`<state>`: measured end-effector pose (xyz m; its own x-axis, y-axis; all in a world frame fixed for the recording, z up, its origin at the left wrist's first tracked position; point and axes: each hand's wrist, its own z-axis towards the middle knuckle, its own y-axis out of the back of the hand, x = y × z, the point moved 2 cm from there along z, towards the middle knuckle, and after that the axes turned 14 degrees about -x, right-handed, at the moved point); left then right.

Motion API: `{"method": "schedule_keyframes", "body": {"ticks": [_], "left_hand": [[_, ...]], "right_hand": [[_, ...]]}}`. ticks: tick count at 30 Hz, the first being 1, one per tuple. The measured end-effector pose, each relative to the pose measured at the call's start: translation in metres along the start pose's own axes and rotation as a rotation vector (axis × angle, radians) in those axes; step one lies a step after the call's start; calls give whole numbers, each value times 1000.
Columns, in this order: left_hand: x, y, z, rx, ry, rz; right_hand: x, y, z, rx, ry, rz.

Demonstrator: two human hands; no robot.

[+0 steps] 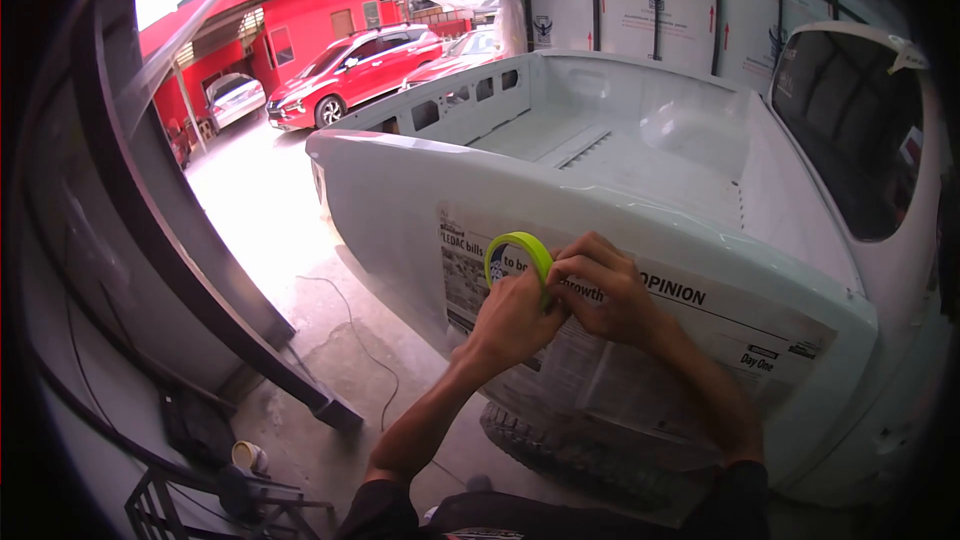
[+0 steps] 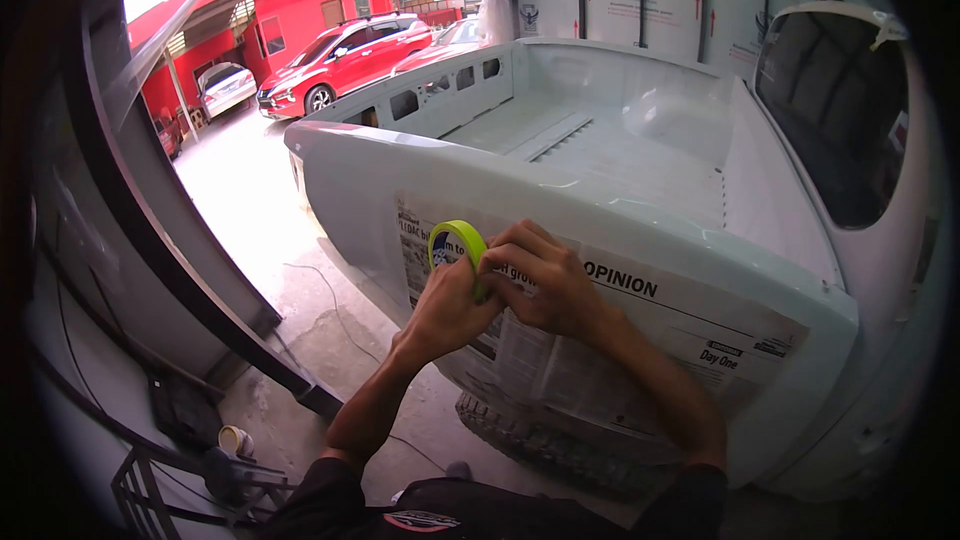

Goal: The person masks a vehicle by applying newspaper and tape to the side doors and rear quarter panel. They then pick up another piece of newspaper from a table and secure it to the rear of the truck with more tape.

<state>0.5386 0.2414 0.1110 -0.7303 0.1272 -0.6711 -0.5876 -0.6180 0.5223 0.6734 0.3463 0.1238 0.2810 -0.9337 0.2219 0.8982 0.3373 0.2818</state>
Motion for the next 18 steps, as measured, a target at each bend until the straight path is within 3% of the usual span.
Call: {"method": "schedule_keyframes", "body": {"ticks": [7,13,18], "left_hand": [[2,-3,2,38,33,-41],[6,-3,0,-83,-117,-230],[9,2,0,-21,-63,-182]], "right_hand": [[-5,-9,-9,13,-129,-119],[-2,-3,0,-141,133,-73],[1,-1,0,-124,143,-106]]}}
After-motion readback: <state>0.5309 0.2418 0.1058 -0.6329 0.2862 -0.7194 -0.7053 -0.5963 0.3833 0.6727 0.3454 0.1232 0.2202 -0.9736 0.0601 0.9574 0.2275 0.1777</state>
